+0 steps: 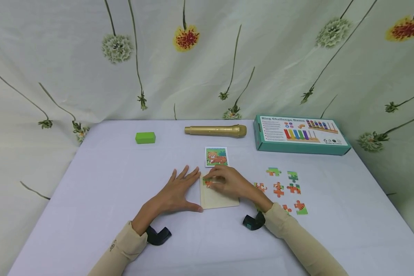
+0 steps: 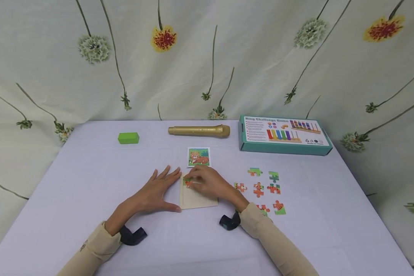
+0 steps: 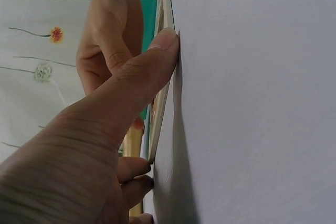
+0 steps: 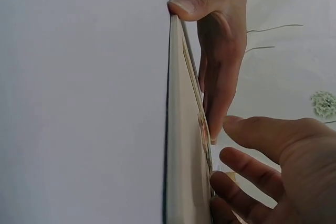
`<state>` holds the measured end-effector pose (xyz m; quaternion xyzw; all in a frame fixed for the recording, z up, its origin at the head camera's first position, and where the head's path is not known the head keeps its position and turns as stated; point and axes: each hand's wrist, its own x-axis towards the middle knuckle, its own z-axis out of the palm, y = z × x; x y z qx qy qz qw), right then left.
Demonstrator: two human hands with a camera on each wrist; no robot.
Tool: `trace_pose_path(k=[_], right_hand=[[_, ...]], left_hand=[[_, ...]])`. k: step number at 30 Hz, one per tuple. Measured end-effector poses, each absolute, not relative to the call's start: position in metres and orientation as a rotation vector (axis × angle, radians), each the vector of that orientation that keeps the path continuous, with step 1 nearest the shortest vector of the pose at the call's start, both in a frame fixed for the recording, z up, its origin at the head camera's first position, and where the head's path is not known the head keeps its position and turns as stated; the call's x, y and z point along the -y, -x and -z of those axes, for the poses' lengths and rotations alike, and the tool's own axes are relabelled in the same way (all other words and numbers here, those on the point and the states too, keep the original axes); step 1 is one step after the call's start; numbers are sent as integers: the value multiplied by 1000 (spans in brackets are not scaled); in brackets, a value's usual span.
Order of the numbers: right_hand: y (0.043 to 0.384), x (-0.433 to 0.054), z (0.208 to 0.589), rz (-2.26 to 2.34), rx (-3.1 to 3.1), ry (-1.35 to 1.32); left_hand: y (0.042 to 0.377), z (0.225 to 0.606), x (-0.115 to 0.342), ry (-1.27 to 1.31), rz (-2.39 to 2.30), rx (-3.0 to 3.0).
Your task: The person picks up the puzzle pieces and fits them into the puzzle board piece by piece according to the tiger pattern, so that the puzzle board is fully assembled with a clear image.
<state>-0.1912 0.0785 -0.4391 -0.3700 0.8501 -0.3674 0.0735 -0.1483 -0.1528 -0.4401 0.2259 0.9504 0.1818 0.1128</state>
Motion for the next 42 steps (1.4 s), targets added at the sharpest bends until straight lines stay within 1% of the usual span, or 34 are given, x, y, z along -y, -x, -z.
trace_pose_path(k=[7,19,35,42], right_hand=[[183,-102,431,1207,-2517,1001],[187,-171,417,1275,-2693,824],[198,-232,421,1012,-2888,527],[201,-243,425,880,-2906,502]], left_hand=[[148,439,150,-635,-528,-2780],[146,440,150,-612,-564,-2788],[147,441,151,-615,-564,-2787],[147,441,151,-629,-554,-2787]])
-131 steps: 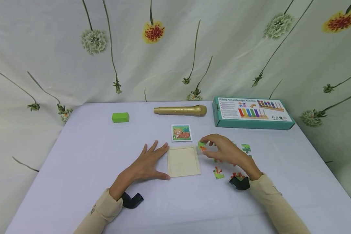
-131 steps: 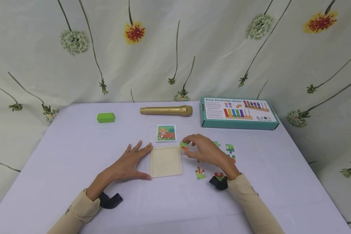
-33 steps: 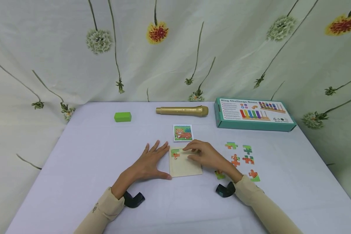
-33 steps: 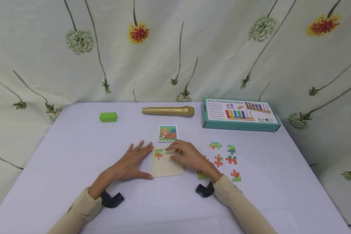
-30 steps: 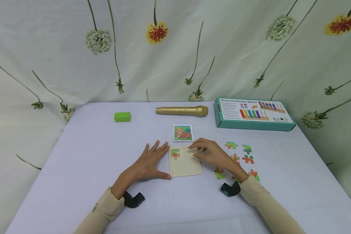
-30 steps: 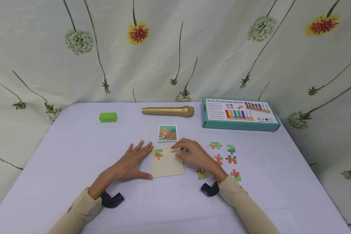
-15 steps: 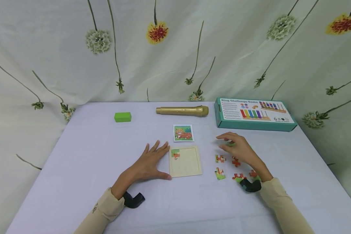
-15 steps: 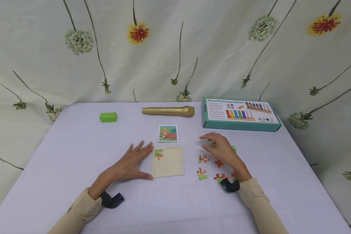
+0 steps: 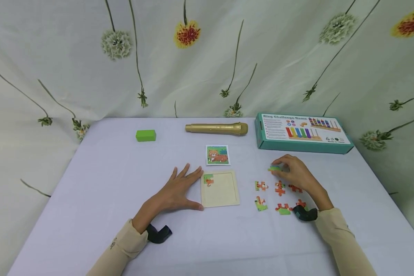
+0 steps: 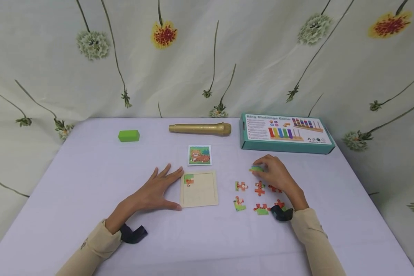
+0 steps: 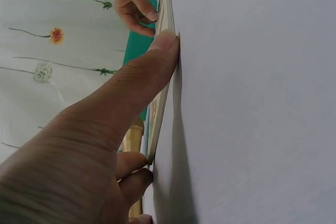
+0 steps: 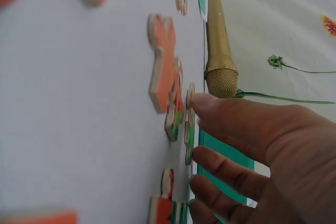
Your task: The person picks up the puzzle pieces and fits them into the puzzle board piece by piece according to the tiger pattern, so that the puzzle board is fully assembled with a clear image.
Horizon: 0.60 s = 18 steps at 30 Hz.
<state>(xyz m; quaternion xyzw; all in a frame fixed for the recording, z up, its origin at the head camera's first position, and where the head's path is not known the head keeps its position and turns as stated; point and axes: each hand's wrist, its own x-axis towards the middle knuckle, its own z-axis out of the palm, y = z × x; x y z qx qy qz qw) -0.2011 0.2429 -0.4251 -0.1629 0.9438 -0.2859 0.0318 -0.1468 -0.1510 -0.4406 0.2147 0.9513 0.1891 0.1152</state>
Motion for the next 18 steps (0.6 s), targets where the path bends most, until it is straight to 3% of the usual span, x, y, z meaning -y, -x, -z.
trace_pose_path(k=[18], right_hand=[[202,-242,429,868,-2885,474]], left_hand=[[146,437,150,-615,-592,-2774]])
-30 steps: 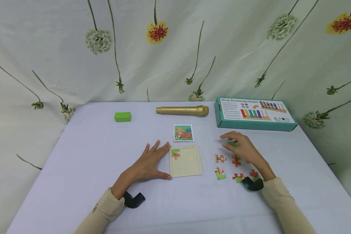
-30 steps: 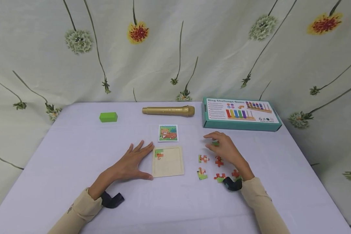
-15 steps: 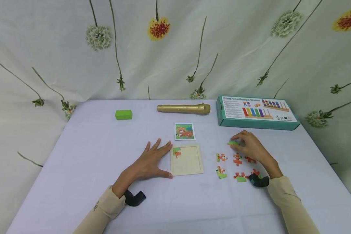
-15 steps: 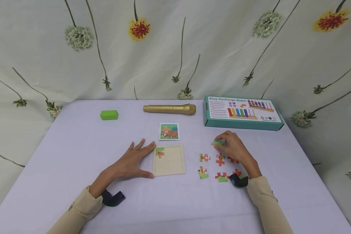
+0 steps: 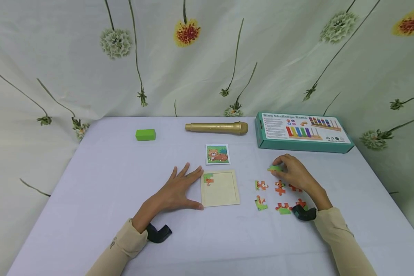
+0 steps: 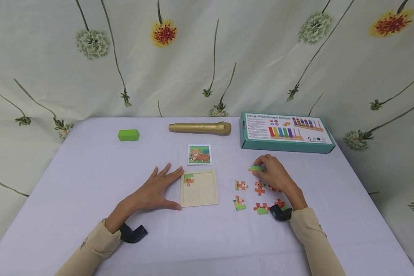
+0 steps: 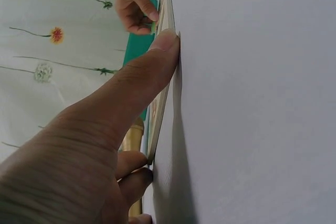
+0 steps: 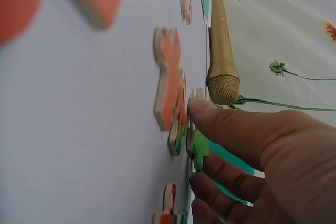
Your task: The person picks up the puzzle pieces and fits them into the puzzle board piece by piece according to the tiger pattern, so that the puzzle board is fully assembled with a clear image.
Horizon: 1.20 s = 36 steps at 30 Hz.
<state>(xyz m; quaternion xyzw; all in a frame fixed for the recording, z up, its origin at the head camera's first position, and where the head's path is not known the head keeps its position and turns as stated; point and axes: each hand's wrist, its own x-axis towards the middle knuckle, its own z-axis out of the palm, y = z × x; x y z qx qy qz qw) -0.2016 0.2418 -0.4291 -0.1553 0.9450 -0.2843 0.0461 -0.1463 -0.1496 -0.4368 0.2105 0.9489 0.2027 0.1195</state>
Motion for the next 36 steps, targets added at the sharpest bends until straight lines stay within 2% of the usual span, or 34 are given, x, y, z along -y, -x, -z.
trace_pose_path(k=[20,36], right_hand=[[199,-234,425,925,-2822,535],[199,-186,422,1286,-2651,561]], left_hand=[[147,439,150,-627,-597,-2781],[147,439,151,-629,-589,-2786]])
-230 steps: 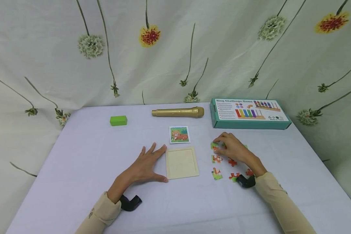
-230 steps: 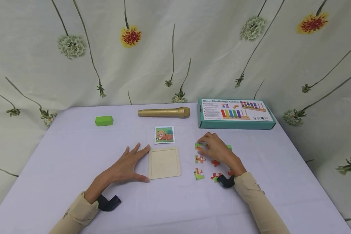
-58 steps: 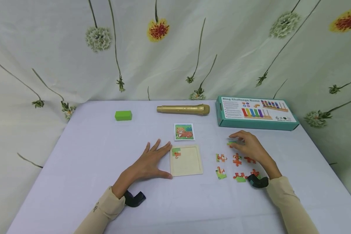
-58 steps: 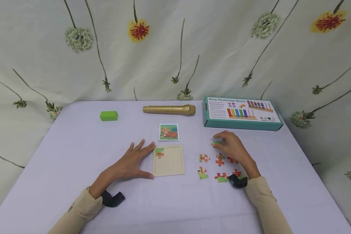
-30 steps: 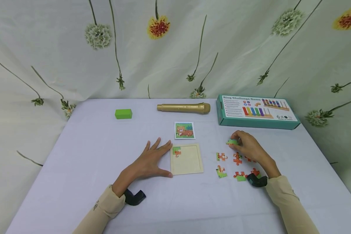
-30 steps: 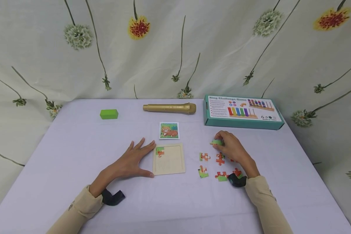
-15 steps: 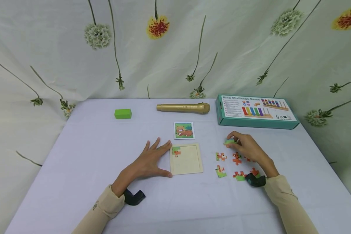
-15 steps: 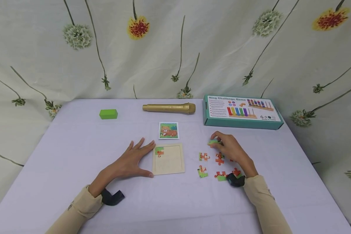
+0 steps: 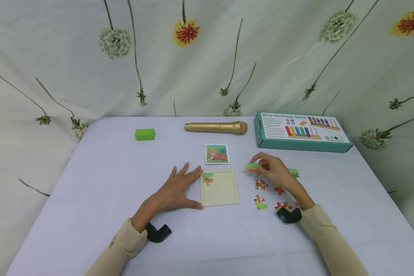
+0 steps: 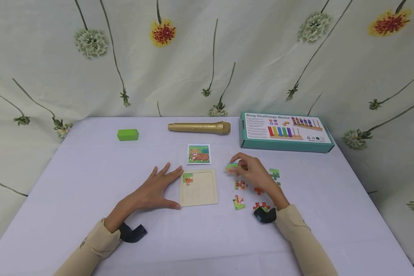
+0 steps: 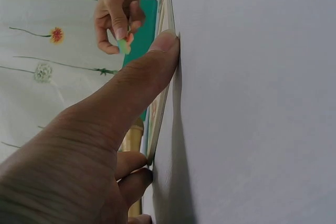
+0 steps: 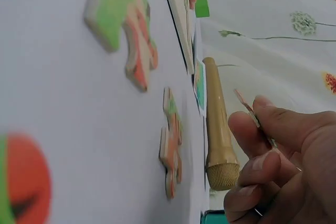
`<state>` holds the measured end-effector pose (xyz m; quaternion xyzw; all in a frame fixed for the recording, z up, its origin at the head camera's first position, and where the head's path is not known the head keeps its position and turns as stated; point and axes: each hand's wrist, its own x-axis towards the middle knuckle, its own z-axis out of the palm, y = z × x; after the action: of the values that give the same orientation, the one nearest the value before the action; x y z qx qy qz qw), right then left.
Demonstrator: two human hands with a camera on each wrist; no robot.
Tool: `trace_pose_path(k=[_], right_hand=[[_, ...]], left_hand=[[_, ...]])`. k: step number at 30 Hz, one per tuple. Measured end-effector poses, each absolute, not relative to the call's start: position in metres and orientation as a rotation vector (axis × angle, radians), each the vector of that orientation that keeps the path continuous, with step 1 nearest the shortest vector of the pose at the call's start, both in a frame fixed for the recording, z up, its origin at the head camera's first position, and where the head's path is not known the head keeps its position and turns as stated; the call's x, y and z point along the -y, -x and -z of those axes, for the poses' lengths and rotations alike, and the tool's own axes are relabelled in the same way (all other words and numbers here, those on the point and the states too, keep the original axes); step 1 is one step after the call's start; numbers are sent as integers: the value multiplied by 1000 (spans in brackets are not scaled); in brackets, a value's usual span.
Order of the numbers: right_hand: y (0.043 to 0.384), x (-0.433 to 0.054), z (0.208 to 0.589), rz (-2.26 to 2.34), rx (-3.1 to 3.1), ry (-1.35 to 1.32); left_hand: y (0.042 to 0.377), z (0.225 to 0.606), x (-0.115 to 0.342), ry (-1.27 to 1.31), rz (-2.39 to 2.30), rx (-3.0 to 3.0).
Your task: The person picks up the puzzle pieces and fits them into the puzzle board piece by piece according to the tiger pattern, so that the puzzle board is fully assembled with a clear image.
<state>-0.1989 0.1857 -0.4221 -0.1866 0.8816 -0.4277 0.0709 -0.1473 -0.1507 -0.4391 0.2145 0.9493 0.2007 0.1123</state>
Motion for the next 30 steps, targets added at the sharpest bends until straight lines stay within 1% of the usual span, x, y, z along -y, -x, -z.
trace_pose_path(k=[18,26,30], right_hand=[[196,-128,418,1329,-2426,801],[195,-112,425,1298,-2391,888],[193,-109,426,1298,-2382,876]], left_hand=[[149,437,150,-641,-601,-2760],[149,437,150,-670,-588,-2763],[149,437,150,-675,-597,-2763]])
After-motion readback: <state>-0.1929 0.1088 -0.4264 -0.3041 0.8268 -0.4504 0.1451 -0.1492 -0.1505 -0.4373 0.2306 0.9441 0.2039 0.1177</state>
